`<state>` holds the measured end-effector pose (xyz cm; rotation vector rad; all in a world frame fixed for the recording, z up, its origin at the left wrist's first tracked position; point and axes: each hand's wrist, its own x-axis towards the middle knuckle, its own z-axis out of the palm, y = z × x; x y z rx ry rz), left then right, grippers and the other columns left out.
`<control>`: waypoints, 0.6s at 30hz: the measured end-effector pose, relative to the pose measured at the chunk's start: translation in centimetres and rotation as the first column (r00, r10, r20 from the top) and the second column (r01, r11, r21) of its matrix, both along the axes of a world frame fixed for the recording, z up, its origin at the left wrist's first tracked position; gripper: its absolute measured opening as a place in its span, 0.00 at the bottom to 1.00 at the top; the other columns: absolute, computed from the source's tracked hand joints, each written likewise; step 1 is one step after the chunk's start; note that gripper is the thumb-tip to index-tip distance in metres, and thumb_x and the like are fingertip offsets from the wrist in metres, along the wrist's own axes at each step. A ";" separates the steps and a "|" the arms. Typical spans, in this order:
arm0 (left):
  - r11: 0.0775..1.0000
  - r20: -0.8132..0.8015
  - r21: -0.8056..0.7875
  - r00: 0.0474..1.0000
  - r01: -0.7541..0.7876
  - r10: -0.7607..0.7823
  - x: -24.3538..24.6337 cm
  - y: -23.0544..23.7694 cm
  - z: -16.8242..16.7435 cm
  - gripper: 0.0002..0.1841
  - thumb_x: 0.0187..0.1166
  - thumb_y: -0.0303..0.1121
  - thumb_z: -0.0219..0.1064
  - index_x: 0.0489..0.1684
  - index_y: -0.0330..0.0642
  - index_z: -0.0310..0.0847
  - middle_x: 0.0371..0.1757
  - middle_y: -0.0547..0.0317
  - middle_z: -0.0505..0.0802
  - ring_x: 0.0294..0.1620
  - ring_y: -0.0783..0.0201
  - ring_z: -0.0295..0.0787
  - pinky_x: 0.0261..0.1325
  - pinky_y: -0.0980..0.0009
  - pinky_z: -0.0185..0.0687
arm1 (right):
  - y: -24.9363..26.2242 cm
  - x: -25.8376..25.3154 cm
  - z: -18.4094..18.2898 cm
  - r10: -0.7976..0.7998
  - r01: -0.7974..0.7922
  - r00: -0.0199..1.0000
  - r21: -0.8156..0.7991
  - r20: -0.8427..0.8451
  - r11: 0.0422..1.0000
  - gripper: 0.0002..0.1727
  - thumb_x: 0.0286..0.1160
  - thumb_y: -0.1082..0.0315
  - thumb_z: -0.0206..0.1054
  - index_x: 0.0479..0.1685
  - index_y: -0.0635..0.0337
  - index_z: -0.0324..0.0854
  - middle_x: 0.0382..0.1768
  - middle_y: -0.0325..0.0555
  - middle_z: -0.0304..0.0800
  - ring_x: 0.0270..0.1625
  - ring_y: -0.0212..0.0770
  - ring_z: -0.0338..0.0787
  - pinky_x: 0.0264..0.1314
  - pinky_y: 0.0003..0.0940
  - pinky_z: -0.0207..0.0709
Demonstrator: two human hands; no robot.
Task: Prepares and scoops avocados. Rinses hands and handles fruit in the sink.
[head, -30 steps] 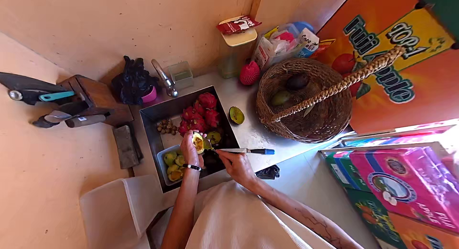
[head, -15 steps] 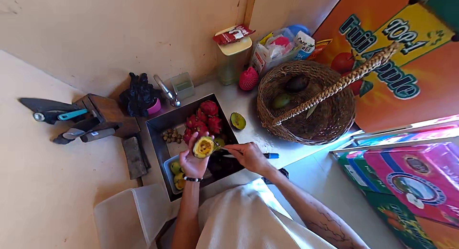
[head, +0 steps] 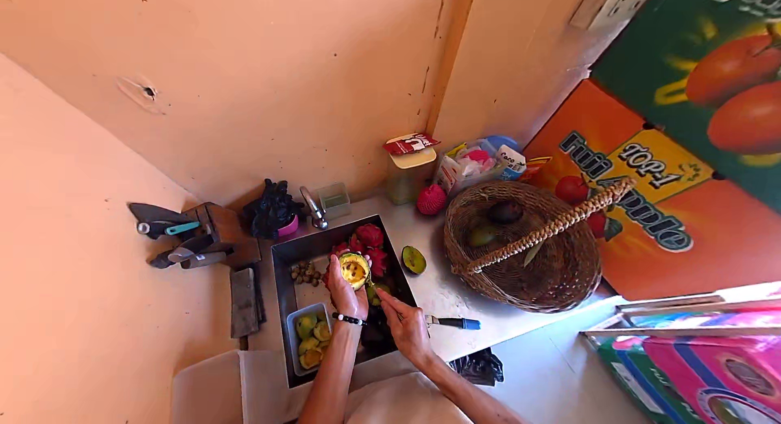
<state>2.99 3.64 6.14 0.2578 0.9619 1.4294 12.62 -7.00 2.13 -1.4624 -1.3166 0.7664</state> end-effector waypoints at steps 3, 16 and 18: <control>0.997 0.050 0.046 0.997 -0.055 0.053 0.7 -0.2 0.0 0.26 0.96 0.50 0.37 0.64 0.39 0.73 0.48 0.45 0.90 0.47 0.53 0.93 0.55 0.56 0.91 | -0.1 -0.6 0.8 -0.003 -0.012 0.986 -0.085 -0.168 0.996 0.18 0.85 0.70 0.60 0.67 0.64 0.87 0.43 0.43 0.97 0.28 0.19 0.83 0.36 0.17 0.79; 0.994 0.372 0.099 0.928 -0.056 0.015 -0.1 -1.5 -3.2 0.32 0.90 0.63 0.37 0.60 0.47 0.79 0.52 0.52 0.92 0.56 0.56 0.91 0.62 0.60 0.88 | -0.7 -2.7 4.8 -0.325 -0.297 0.449 -0.482 -0.832 0.824 0.19 0.93 0.67 0.52 0.75 0.62 0.77 0.15 0.29 0.60 0.12 0.23 0.56 0.13 0.19 0.52; 0.994 0.412 0.095 0.911 -0.060 0.016 -0.4 -1.6 -3.8 0.33 0.90 0.63 0.38 0.58 0.46 0.80 0.51 0.53 0.92 0.55 0.56 0.92 0.62 0.60 0.88 | -0.4 -2.6 5.2 -0.391 -0.361 0.366 -0.516 -0.845 0.777 0.18 0.94 0.66 0.50 0.73 0.60 0.77 0.13 0.27 0.58 0.10 0.22 0.55 0.11 0.18 0.51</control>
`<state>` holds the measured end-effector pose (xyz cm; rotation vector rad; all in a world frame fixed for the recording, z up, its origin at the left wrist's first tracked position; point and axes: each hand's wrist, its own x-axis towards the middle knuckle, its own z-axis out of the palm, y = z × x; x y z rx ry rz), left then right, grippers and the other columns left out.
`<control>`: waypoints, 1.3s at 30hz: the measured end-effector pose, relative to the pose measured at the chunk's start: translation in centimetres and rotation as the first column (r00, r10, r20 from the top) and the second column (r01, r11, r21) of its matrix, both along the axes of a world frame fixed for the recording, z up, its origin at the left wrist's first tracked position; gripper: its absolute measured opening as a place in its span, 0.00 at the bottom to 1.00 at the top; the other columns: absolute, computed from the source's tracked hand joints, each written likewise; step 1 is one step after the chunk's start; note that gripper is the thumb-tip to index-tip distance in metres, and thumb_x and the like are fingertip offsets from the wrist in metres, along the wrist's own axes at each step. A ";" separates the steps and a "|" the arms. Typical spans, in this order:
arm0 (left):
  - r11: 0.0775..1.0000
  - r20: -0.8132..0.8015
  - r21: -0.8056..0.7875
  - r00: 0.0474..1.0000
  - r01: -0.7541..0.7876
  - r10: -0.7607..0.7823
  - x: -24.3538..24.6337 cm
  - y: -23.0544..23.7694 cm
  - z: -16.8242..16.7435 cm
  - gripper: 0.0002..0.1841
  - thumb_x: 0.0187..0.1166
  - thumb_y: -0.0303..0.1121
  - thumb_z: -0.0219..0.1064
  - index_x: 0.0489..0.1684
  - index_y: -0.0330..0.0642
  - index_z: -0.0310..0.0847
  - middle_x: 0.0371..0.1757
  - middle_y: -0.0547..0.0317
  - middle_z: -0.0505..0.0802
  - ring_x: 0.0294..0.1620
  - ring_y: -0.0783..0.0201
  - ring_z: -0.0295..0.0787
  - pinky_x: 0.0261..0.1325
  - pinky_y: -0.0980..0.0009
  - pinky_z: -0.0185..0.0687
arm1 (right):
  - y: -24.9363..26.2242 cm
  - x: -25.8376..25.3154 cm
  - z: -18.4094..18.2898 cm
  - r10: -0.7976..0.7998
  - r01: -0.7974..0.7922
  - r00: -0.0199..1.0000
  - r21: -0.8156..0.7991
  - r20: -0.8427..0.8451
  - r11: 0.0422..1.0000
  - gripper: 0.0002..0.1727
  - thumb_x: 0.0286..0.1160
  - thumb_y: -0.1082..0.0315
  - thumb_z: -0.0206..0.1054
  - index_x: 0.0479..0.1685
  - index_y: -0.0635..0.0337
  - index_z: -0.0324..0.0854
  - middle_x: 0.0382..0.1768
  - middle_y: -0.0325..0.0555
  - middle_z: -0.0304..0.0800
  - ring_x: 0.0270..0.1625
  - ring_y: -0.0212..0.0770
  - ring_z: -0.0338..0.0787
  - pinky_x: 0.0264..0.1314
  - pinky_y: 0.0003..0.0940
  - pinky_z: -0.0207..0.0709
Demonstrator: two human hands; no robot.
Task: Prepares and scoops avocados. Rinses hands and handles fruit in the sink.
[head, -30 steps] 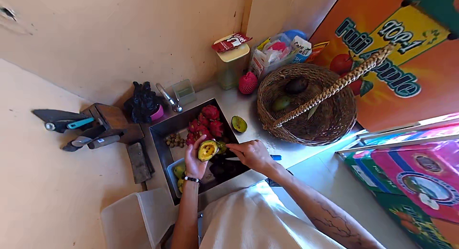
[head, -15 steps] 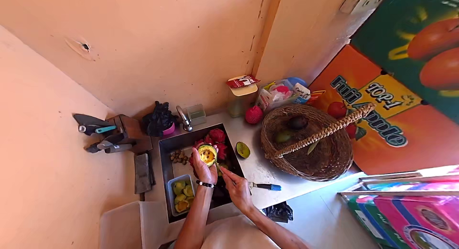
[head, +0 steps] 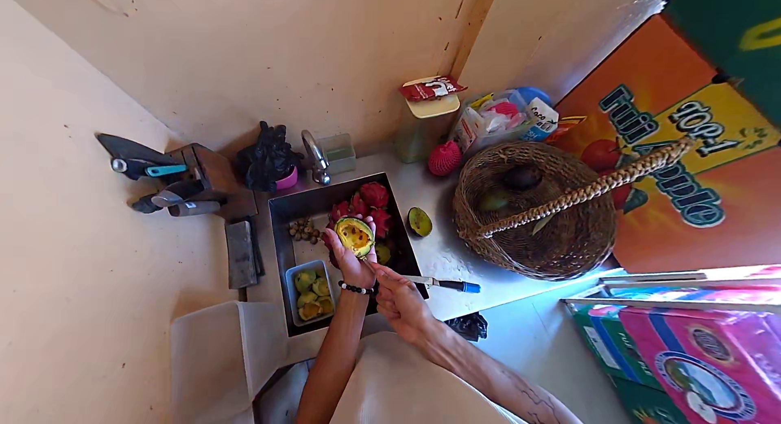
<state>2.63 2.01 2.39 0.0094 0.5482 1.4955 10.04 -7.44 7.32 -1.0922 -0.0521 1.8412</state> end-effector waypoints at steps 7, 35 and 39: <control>0.996 -0.077 -0.086 0.997 -0.017 0.011 -2.1 -0.8 -1.6 0.28 0.92 0.58 0.37 0.68 0.50 0.74 0.59 0.49 0.89 0.60 0.53 0.89 0.63 0.55 0.85 | 1.6 2.8 -3.5 0.088 -0.387 0.662 0.238 0.744 0.891 0.16 0.86 0.68 0.60 0.62 0.63 0.88 0.30 0.36 0.89 0.22 0.22 0.74 0.26 0.20 0.70; 0.413 -0.497 -0.824 -0.144 0.389 -0.856 -6.9 -8.6 2.8 0.20 0.94 0.27 0.45 0.78 0.24 0.67 0.76 0.33 0.78 0.73 0.48 0.76 0.78 0.58 0.64 | 4.6 -4.3 -9.3 -0.248 -0.953 -0.290 -0.256 0.924 0.162 0.23 0.80 0.71 0.60 0.72 0.50 0.86 0.50 0.58 0.94 0.59 0.60 0.92 0.62 0.55 0.84; 0.453 -0.473 -0.827 0.024 0.334 -0.881 -8.3 -9.9 3.8 0.18 0.94 0.27 0.47 0.73 0.24 0.69 0.64 0.36 0.82 0.58 0.53 0.78 0.66 0.62 0.70 | 3.2 -6.9 -8.4 -0.065 -0.898 -0.440 -0.440 0.895 0.025 0.23 0.81 0.74 0.59 0.74 0.55 0.82 0.57 0.67 0.90 0.65 0.68 0.87 0.67 0.65 0.77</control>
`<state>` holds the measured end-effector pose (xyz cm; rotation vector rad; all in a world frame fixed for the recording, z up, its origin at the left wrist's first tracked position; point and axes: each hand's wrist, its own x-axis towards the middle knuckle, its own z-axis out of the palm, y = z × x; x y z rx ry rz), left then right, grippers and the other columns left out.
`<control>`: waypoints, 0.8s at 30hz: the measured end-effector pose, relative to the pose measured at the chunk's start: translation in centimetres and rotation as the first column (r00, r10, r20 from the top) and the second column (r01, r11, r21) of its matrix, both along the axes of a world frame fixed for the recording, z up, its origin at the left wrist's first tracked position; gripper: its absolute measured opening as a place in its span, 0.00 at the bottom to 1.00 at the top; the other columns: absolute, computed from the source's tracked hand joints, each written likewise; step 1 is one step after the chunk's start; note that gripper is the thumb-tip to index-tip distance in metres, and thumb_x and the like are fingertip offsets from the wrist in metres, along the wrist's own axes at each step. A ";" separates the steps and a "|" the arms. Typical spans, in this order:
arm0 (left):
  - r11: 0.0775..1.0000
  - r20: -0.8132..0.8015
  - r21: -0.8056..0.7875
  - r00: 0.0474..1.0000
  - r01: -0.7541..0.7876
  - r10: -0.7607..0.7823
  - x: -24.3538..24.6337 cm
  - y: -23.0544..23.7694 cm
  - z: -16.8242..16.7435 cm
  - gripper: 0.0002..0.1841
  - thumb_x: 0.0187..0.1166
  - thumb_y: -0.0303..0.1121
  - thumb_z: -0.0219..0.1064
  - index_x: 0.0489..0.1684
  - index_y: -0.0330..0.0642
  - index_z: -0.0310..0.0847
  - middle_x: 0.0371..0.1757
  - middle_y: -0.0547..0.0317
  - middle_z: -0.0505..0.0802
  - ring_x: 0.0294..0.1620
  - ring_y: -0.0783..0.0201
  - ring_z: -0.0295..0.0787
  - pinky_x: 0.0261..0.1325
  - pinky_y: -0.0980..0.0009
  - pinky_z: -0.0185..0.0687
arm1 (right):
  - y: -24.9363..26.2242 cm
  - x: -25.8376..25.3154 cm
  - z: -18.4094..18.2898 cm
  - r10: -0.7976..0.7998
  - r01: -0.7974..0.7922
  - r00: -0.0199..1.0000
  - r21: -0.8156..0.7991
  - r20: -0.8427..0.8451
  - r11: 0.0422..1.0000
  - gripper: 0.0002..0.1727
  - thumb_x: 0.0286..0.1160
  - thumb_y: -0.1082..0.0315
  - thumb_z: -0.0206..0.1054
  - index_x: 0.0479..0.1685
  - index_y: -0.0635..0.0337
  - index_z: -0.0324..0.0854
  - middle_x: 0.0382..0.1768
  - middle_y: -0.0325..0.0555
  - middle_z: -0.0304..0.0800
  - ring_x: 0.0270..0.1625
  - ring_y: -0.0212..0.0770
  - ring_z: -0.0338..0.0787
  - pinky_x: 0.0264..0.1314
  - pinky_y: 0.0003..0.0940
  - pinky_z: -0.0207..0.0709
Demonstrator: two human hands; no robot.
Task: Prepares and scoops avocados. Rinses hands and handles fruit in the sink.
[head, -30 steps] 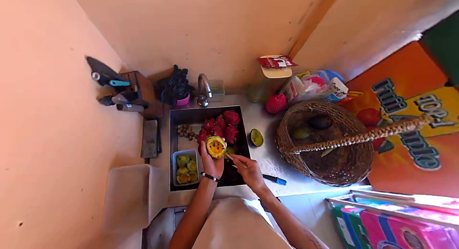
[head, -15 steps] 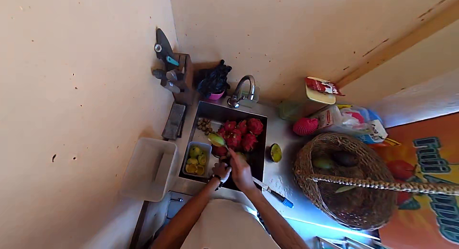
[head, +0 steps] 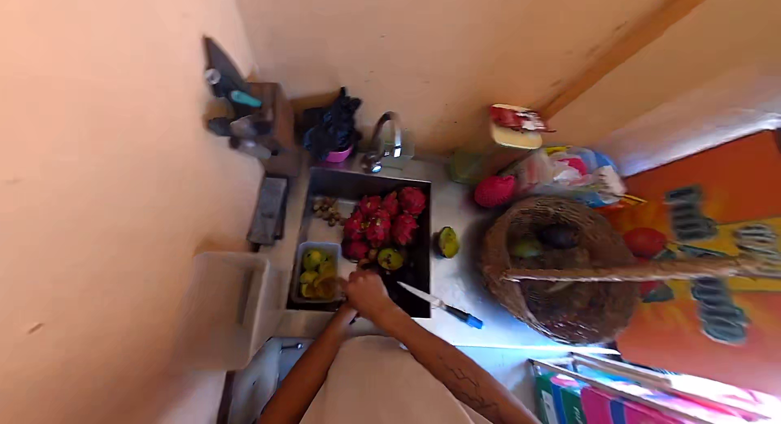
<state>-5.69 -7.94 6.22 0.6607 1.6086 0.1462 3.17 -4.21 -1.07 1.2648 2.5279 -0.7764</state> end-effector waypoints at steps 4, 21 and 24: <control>0.885 -0.068 0.440 0.989 0.149 -0.133 2.4 2.0 -16.3 0.20 0.91 0.33 0.53 0.68 0.23 0.77 0.65 0.28 0.86 0.68 0.41 0.84 0.77 0.48 0.73 | -0.3 8.4 2.6 -0.420 0.438 0.881 0.041 -0.215 0.898 0.20 0.86 0.65 0.56 0.68 0.45 0.88 0.52 0.51 0.96 0.58 0.54 0.94 0.62 0.59 0.84; 0.910 0.106 0.414 0.993 0.011 -0.060 4.0 3.4 -16.8 0.17 0.92 0.30 0.50 0.64 0.26 0.78 0.51 0.38 0.90 0.43 0.56 0.90 0.48 0.60 0.86 | -4.3 26.6 1.0 -0.656 0.908 0.081 0.327 -0.750 -0.262 0.14 0.76 0.72 0.59 0.45 0.74 0.88 0.40 0.62 0.92 0.47 0.57 0.93 0.54 0.55 0.85; 0.908 0.120 0.419 0.990 0.016 -0.073 4.4 4.0 -17.5 0.17 0.93 0.30 0.49 0.64 0.26 0.77 0.49 0.39 0.90 0.41 0.58 0.89 0.45 0.62 0.86 | 2.0 32.9 2.9 -0.867 0.961 -0.213 0.062 -0.450 -0.268 0.23 0.89 0.58 0.57 0.73 0.64 0.79 0.64 0.61 0.89 0.65 0.57 0.89 0.70 0.58 0.79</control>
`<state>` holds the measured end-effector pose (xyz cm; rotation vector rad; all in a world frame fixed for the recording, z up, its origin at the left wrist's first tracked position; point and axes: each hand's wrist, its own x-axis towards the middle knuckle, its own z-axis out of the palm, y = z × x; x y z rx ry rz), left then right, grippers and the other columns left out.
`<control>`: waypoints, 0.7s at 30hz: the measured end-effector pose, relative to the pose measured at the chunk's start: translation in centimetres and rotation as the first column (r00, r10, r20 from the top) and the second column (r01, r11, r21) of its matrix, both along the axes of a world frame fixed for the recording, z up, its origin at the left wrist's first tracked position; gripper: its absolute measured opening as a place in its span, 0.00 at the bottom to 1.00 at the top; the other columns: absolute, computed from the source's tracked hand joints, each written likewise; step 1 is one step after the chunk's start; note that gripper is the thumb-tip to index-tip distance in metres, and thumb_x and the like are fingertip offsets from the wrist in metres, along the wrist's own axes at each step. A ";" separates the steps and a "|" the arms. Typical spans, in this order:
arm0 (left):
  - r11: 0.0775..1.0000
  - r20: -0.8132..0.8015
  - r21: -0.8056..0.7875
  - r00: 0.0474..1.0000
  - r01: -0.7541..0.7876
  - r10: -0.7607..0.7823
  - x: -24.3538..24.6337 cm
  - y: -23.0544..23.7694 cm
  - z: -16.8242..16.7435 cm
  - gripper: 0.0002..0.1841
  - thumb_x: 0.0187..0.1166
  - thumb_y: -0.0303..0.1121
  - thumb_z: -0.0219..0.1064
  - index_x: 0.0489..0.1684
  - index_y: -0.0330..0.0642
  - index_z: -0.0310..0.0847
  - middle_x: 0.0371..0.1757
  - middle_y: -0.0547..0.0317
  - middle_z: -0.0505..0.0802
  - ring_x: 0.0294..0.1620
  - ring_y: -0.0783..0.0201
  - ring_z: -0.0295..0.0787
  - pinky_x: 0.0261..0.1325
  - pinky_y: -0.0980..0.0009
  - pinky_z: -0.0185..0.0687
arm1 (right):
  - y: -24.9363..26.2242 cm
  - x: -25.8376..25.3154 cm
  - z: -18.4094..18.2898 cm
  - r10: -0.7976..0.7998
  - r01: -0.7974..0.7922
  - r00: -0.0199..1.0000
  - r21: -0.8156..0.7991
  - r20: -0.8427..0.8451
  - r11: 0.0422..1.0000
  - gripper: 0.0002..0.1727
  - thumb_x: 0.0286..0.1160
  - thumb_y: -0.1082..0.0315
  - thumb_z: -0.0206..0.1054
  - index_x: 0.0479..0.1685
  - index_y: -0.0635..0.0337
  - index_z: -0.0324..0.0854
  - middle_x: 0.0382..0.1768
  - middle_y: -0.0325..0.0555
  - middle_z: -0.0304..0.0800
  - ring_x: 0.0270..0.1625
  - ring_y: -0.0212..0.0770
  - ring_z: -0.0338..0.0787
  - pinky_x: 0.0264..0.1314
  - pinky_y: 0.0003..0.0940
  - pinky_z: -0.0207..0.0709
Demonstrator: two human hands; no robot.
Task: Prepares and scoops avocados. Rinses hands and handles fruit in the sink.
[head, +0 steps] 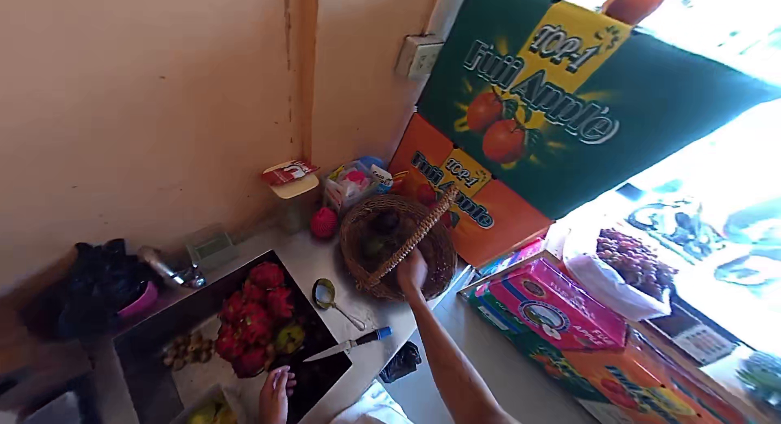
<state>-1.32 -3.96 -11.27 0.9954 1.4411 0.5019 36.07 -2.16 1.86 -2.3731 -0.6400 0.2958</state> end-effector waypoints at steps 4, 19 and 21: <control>0.993 -0.066 -0.032 0.991 0.113 -0.115 0.6 0.0 -0.2 0.17 0.93 0.31 0.50 0.65 0.27 0.78 0.50 0.38 0.90 0.43 0.55 0.88 0.47 0.59 0.84 | 7.3 4.7 -5.2 0.093 -0.138 0.947 -0.128 -0.308 0.982 0.42 0.78 0.42 0.70 0.80 0.68 0.71 0.75 0.71 0.77 0.77 0.67 0.79 0.78 0.63 0.72; 0.980 0.441 0.125 0.876 0.156 -0.196 5.5 1.0 10.5 0.24 0.90 0.34 0.45 0.75 0.25 0.69 0.63 0.41 0.89 0.60 0.57 0.91 0.65 0.59 0.87 | -9.2 -13.0 3.0 0.473 -0.143 0.758 0.593 -0.449 0.792 0.37 0.59 0.68 0.74 0.75 0.72 0.75 0.63 0.52 0.90 0.59 0.36 0.92 0.61 0.33 0.88; 0.983 0.601 0.086 0.778 0.164 -0.183 6.7 1.5 11.6 0.29 0.88 0.40 0.43 0.84 0.32 0.59 0.72 0.44 0.83 0.66 0.56 0.86 0.65 0.58 0.86 | -7.6 -15.3 2.6 0.582 -0.341 0.700 0.524 -0.413 0.781 0.43 0.60 0.60 0.82 0.79 0.71 0.73 0.66 0.57 0.86 0.59 0.41 0.92 0.60 0.35 0.90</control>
